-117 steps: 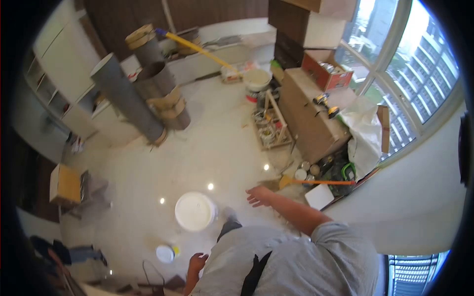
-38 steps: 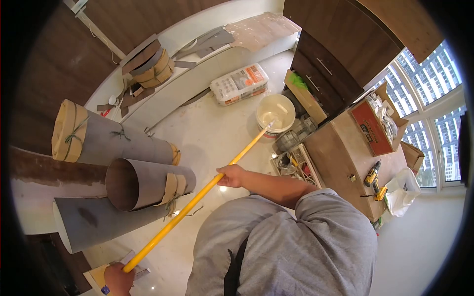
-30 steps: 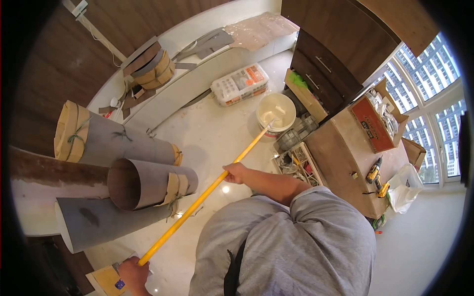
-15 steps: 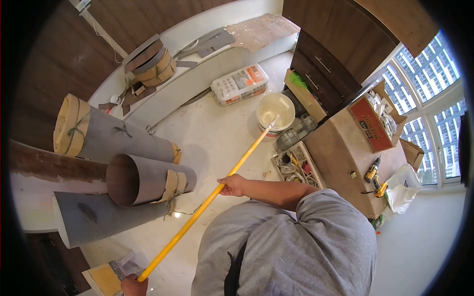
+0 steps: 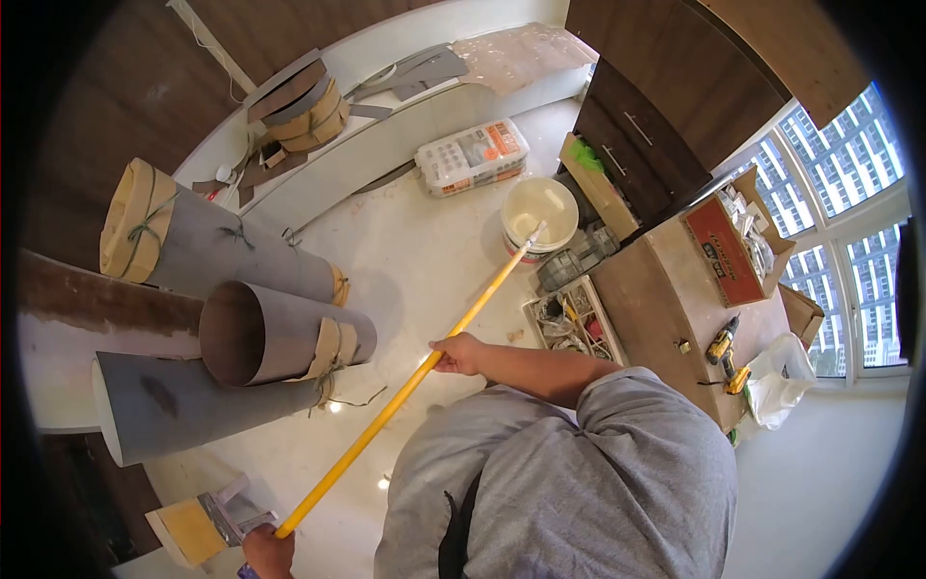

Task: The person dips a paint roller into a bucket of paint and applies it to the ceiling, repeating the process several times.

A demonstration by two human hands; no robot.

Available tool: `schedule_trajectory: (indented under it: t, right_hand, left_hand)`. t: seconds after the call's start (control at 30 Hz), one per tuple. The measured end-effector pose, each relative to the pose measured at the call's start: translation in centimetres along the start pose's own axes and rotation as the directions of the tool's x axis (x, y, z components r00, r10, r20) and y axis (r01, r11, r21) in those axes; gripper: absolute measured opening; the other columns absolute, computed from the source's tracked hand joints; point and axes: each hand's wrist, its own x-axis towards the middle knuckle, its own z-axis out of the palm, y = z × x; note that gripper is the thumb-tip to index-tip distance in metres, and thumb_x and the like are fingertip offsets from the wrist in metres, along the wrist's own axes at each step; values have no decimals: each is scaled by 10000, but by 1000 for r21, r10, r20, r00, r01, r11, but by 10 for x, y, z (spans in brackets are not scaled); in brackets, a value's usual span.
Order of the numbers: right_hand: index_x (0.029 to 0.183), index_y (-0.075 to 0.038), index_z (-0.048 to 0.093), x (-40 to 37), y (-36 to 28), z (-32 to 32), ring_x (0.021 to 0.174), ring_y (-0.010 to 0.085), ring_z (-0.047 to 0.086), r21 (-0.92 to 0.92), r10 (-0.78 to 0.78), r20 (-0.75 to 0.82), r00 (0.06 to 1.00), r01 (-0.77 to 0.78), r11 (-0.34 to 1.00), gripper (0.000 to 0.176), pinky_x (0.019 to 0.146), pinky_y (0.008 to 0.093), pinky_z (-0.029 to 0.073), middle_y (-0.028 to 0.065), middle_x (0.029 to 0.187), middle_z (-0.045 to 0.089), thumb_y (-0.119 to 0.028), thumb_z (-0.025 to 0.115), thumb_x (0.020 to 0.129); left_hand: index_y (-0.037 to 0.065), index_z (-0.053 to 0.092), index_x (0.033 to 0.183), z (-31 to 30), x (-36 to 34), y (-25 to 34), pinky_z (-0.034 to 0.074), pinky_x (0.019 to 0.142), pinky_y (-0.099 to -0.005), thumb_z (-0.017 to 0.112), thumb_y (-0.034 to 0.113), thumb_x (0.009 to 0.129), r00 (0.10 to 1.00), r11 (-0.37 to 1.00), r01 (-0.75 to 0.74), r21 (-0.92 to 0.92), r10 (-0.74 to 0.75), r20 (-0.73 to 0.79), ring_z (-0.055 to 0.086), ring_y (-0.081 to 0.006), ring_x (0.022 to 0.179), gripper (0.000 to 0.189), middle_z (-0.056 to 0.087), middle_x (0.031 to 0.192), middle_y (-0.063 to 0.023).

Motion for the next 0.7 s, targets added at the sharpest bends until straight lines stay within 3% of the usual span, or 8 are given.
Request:
schedule_trajectory:
  t: [0.13, 0.17, 0.27, 0.4, 0.5, 0.6, 0.63, 0.7]
  right_hand:
    - [1085, -24, 583, 26, -1, -2, 826, 262, 688, 2, 2, -102, 995, -2, 1000, 239, 745, 371, 638, 127, 992, 639, -226, 652, 976]
    - [1085, -22, 582, 23, 6, 3, 825, 263, 688, -4, 10, -77, 997, -10, 1000, 244, 745, 373, 637, 128, 988, 639, -228, 653, 976]
    - [1080, -17, 581, 3, 20, 9, 825, 266, 689, -20, 32, 24, 999, -31, 999, 247, 745, 373, 635, 135, 993, 642, -227, 657, 973]
    - [1064, -24, 582, -8, 10, 3, 840, 262, 683, -43, 21, -20, 1000, -21, 999, 226, 754, 372, 633, 130, 985, 635, -216, 657, 971]
    - [1059, -26, 580, 14, 12, -3, 871, 252, 673, -21, 30, -147, 989, -33, 999, 217, 778, 377, 630, 123, 993, 630, -211, 653, 973]
    - [1065, -21, 582, -1, 27, 3, 855, 252, 679, -24, 6, -93, 996, -8, 1000, 217, 754, 377, 635, 125, 982, 641, -207, 650, 975]
    - [1061, -20, 585, -4, 31, 2, 844, 252, 681, -35, 1, -89, 996, -4, 999, 214, 738, 378, 636, 126, 981, 647, -208, 646, 978]
    - [1055, -18, 592, -5, 37, 2, 821, 251, 687, -66, -20, -76, 997, 15, 998, 210, 707, 379, 637, 127, 979, 657, -210, 639, 983]
  left_hand:
    - [40, 682, 639, 9, -4, 31, 519, 608, -489, 843, 227, 562, 997, 997, -17, 79, 11, 74, 648, -405, 678, 258, 645, 669, -189]
    - [25, 713, 833, 13, -9, 2, 504, 540, -411, 828, 229, 709, 983, 986, -152, 74, 143, 118, 635, -312, 568, 265, 642, 646, -143]
    - [108, 732, 761, -11, -25, -19, 540, 658, -526, 759, 482, 724, 977, 985, 40, 167, -74, 201, 678, -403, 731, 377, 706, 791, -186]
    - [103, 722, 756, 33, -19, -43, 538, 641, -517, 712, 463, 768, 932, 934, -248, 255, 159, 324, 676, -401, 721, 360, 698, 765, -172]
    - [95, 711, 736, 12, -25, 17, 534, 617, -507, 703, 432, 771, 969, 993, -115, 24, 106, 222, 665, -403, 681, 338, 691, 743, -175]
    - [84, 695, 715, 25, -34, -16, 526, 590, -504, 702, 410, 762, 958, 969, -211, 127, 179, 224, 651, -404, 642, 329, 678, 715, -180]
    - [80, 673, 679, 25, -41, -20, 513, 571, -519, 695, 391, 764, 974, 985, -171, 8, 167, 153, 640, -407, 613, 323, 667, 687, -180]
    - [87, 661, 656, 36, -43, -20, 509, 559, -522, 694, 383, 765, 974, 986, -165, 16, 160, 159, 641, -402, 604, 317, 664, 668, -171]
